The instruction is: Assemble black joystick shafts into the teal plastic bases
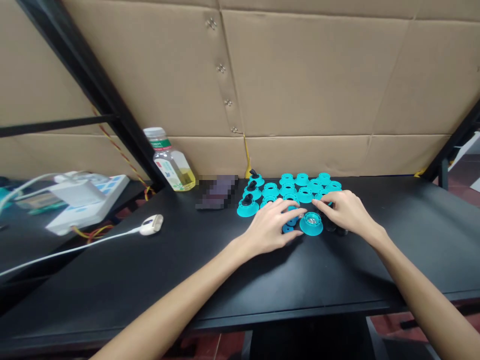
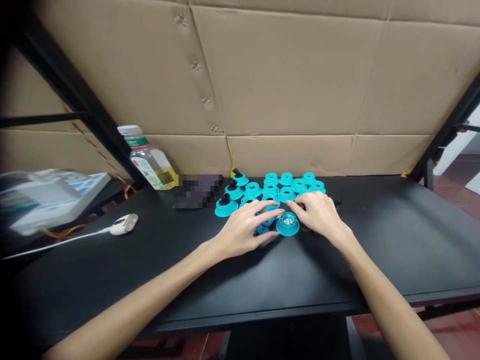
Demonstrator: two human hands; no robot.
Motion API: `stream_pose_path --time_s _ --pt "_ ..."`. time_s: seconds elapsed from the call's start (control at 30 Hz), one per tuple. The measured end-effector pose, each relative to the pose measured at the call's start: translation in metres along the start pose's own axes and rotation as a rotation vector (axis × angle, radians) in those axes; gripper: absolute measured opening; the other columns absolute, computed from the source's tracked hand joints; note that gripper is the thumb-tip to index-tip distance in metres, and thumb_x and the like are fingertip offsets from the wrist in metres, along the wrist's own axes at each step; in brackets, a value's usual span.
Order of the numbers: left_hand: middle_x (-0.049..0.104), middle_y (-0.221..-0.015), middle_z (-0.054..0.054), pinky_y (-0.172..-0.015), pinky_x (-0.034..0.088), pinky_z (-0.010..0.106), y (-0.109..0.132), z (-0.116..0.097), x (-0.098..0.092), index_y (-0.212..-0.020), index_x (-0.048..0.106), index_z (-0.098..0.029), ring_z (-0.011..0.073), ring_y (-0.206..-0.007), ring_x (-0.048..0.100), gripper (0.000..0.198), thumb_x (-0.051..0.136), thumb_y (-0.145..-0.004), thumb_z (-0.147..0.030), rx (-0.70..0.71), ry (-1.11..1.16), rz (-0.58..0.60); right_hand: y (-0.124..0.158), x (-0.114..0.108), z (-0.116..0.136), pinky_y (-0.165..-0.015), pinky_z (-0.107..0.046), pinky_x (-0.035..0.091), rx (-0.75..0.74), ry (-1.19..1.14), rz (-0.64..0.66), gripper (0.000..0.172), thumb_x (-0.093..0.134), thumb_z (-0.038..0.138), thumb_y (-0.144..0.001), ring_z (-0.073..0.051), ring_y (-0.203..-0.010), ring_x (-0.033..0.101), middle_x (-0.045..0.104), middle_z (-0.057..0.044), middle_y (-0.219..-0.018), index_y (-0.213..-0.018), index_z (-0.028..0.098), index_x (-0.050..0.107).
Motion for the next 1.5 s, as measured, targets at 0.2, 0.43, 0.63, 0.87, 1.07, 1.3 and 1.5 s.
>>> stream_pose_path --time_s 0.2,0.43,0.63,0.87,1.07,1.3,1.5 --pt "0.064 -0.106 0.004 -0.084 0.044 0.036 0.006 0.031 -0.012 -0.105 0.071 -0.026 0.0225 -0.098 0.055 0.036 0.069 -0.078 -0.049 -0.043 0.07 0.184 0.003 0.0 0.005 -0.053 -0.024 0.025 -0.088 -0.016 0.036 0.038 0.048 0.04 -0.09 -0.013 -0.059 0.052 0.065 -0.002 -0.065 -0.065 0.018 0.067" --pt "0.061 -0.108 0.006 -0.084 0.043 0.035 0.006 0.024 -0.005 -0.108 0.071 -0.025 0.0223 -0.097 0.055 0.033 0.062 -0.085 -0.046 -0.028 0.013 0.218 0.005 0.01 0.011 -0.059 -0.025 0.032 -0.179 0.017 0.116 0.02 0.056 0.025 -0.083 -0.015 -0.073 0.06 0.071 -0.005 -0.078 -0.077 0.019 0.074" --pt "0.062 -0.109 0.006 -0.084 0.042 0.037 0.006 0.022 -0.004 -0.109 0.071 -0.025 0.0225 -0.096 0.054 0.033 0.061 -0.086 -0.046 0.002 -0.026 0.215 0.006 0.013 0.014 -0.06 -0.024 0.032 -0.182 0.009 0.129 0.019 0.055 0.018 -0.081 -0.015 -0.073 0.06 0.072 -0.003 -0.08 -0.079 0.019 0.074" --pt "0.068 -0.111 0.004 -0.082 0.038 0.036 0.005 0.019 -0.004 -0.103 0.072 -0.024 0.0216 -0.099 0.056 0.022 0.055 -0.092 -0.032 0.022 -0.014 0.175 0.007 0.013 0.018 -0.058 -0.024 0.029 -0.219 0.041 0.141 0.024 0.053 0.026 -0.087 -0.015 -0.073 0.059 0.071 -0.005 -0.079 -0.073 0.017 0.07" --pt "0.073 -0.099 0.004 -0.075 0.033 0.034 0.006 0.015 -0.003 -0.1 0.071 -0.022 0.0192 -0.09 0.058 0.025 0.046 -0.096 -0.026 0.072 -0.027 0.086 0.008 0.015 0.018 -0.057 -0.025 0.025 -0.248 0.069 0.117 0.031 0.049 0.03 -0.09 -0.013 -0.067 0.053 0.067 -0.005 -0.072 -0.066 0.017 0.066" --pt "0.073 -0.086 0.003 -0.074 0.032 0.034 0.006 0.016 -0.003 -0.093 0.071 -0.021 0.0176 -0.085 0.06 0.026 0.045 -0.096 -0.023 0.068 -0.045 0.009 0.008 0.014 0.021 -0.058 -0.025 0.025 -0.25 0.057 0.127 0.036 0.048 0.034 -0.092 -0.013 -0.066 0.051 0.065 -0.005 -0.072 -0.068 0.016 0.067" --pt "0.073 -0.084 0.004 -0.077 0.033 0.035 0.006 0.016 -0.006 -0.09 0.072 -0.022 0.0177 -0.084 0.063 0.025 0.047 -0.094 -0.02 0.028 -0.059 -0.008 0.009 0.013 0.023 -0.058 -0.025 0.025 -0.265 0.036 0.138 0.038 0.046 0.034 -0.093 -0.013 -0.067 0.051 0.064 -0.005 -0.072 -0.069 0.016 0.069"
Point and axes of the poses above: each hand's wrist, its own y-axis away from the middle knuckle, its own x-axis out of the palm, z = x × y, the point moved 4 cm from there along -y, towards the middle knuckle
